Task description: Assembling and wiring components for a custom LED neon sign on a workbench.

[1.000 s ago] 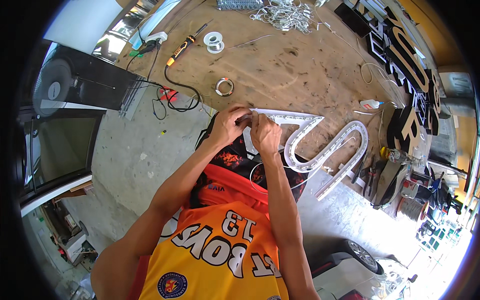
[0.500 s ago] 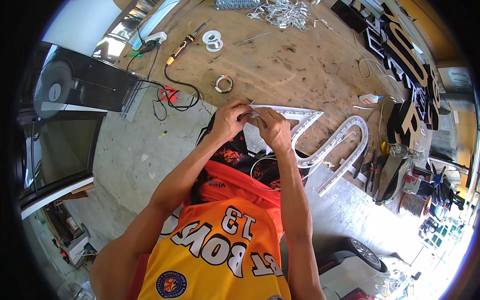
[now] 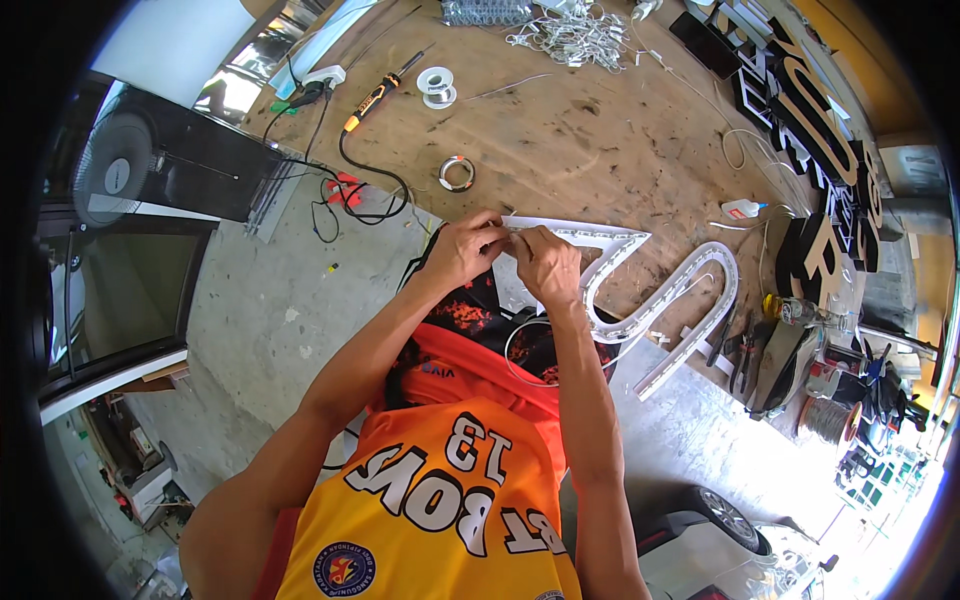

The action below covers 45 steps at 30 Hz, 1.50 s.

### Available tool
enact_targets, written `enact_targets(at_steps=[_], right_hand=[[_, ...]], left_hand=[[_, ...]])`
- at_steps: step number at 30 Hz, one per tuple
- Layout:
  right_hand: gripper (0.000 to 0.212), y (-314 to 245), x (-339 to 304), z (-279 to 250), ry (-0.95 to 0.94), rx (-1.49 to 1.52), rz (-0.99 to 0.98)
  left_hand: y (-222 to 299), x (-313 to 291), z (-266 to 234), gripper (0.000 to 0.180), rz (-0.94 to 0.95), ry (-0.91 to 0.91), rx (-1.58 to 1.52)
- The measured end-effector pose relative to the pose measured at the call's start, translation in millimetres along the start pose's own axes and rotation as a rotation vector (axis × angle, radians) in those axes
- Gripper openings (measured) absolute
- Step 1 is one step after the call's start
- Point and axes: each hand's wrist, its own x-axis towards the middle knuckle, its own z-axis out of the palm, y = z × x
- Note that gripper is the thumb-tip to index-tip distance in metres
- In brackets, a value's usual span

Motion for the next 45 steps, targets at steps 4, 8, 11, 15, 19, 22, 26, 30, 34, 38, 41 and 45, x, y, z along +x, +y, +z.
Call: enact_targets(at_steps=[4, 8, 11, 15, 19, 22, 26, 30, 34, 38, 41, 45], right_hand=[[0.012, 2, 0, 6, 0.019, -0.05, 0.087], [0.014, 2, 0, 9, 0.044, -0.028, 0.134], [0.015, 2, -1, 9, 0.057, -0.041, 0.132], [0.014, 0, -2, 9, 0.032, -0.072, 0.15], [0.012, 0, -3, 9, 0.022, -0.035, 0.172], [0.011, 4, -5, 4, 0.013, 0.013, 0.149], [0.01, 4, -7, 3, 0.014, 0.036, 0.156], [0.01, 1, -4, 7, 0.048, 0.011, 0.186], [0.009, 4, 3, 9, 0.049, 0.013, 0.257], [0.009, 3, 4, 11, 0.063, 0.032, 0.286], [0.009, 1, 4, 10, 0.077, 0.041, 0.281], [0.009, 1, 2, 10, 0.084, 0.047, 0.278]], left_hand=[[1, -1, 2, 0.017, 0.03, 0.046, -0.002], [-2, 4, 4, 0.02, -0.294, 0.091, -0.257], [-1, 14, 1, 0.018, -0.264, 0.066, -0.117], [3, 17, 0, 0.017, -0.242, 0.043, -0.002], [3, 15, 0, 0.015, -0.188, 0.032, 0.046], [2, 11, 3, 0.013, -0.126, 0.06, 0.07], [0, 9, 7, 0.011, -0.051, 0.123, 0.087], [0, 8, 6, 0.012, -0.07, 0.127, 0.077], [4, 9, 5, 0.013, -0.11, 0.116, 0.059], [6, 11, 3, 0.014, -0.158, 0.105, 0.036], [6, 10, 3, 0.014, -0.177, 0.097, 0.037], [4, 10, 4, 0.016, -0.191, 0.102, 0.018]])
